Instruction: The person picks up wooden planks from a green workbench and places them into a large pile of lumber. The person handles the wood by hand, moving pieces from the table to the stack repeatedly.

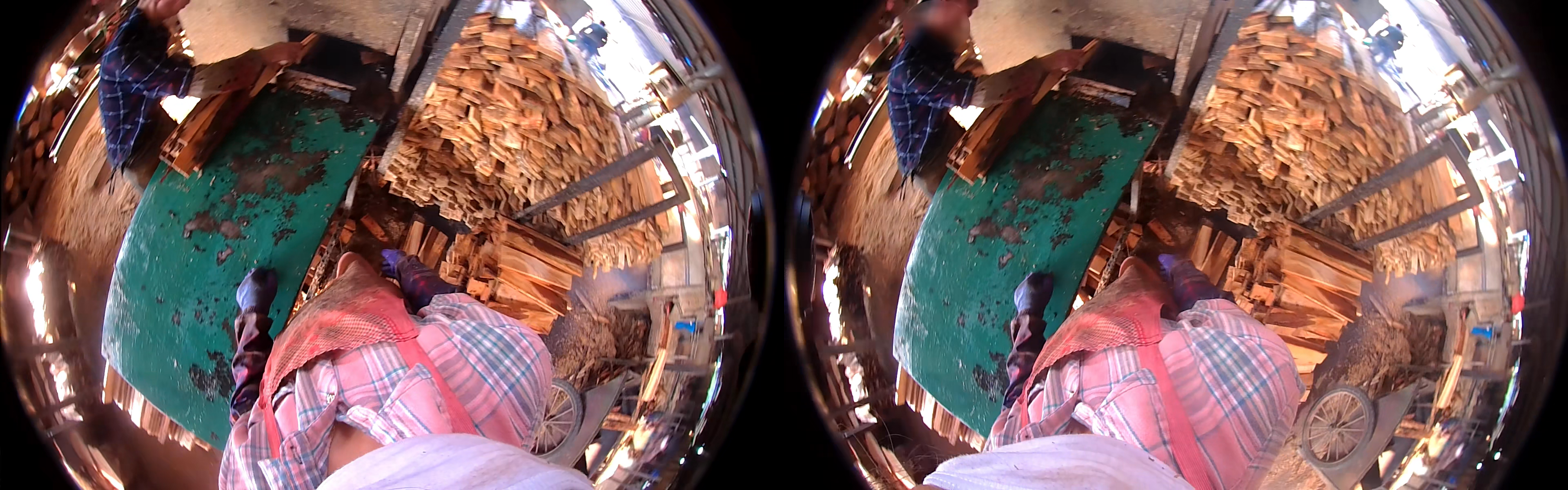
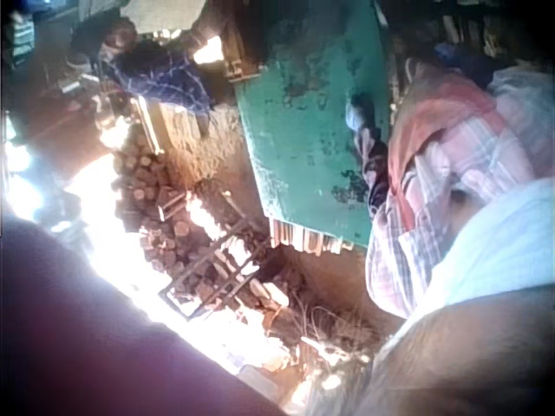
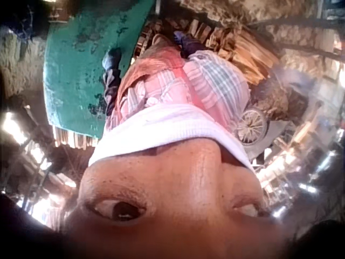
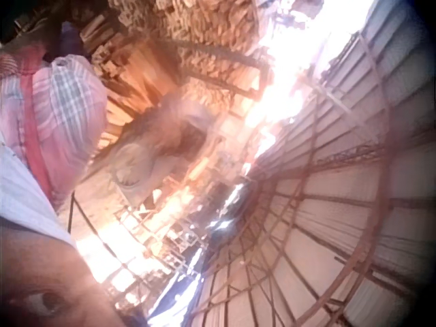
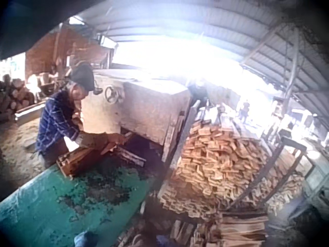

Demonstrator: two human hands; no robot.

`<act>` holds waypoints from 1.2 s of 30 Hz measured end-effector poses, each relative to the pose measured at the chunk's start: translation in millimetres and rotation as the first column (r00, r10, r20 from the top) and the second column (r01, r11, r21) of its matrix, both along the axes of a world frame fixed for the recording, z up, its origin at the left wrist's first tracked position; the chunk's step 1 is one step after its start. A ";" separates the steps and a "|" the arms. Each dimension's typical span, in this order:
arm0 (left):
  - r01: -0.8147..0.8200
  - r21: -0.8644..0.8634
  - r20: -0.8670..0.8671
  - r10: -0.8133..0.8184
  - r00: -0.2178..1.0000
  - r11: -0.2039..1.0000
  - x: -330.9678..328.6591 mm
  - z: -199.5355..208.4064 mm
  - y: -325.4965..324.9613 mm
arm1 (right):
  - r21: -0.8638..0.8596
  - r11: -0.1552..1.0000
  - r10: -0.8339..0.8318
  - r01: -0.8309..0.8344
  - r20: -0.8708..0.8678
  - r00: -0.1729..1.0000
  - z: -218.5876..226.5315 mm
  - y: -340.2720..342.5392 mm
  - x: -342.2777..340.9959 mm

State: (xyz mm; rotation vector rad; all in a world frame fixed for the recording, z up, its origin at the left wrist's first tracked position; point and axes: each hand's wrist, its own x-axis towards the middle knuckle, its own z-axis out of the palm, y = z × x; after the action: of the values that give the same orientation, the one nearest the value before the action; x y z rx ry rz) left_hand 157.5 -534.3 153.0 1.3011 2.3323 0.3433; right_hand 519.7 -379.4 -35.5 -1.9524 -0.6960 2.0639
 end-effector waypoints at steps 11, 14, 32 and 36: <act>0.000 -0.169 0.004 0.001 1.000 0.986 -15.5 25.3 26.3 | -0.018 0.964 -0.267 0.266 -0.088 0.960 20.1 1.1 -7.4; 0.045 -0.277 -0.006 -0.049 0.999 0.960 -24.9 33.0 47.0 | -0.035 0.951 -0.310 0.308 -0.181 0.934 39.4 48.9 -17.3; 0.063 0.149 0.749 -0.154 0.644 0.987 -51.4 -29.9 348.5 | 0.904 -0.137 -0.074 -0.405 0.399 0.914 125.8 290.5 -164.4; -0.112 0.111 0.833 -0.031 0.553 0.988 -68.8 -68.3 419.9 | 0.766 -0.177 -0.012 -0.618 0.626 0.780 149.6 285.4 -177.5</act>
State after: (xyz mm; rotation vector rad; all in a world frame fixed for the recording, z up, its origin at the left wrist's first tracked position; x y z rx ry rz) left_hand 88.7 -114.4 84.7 0.8316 1.5053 0.9454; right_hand 342.2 -94.0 114.1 -1.0921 -2.2118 0.3552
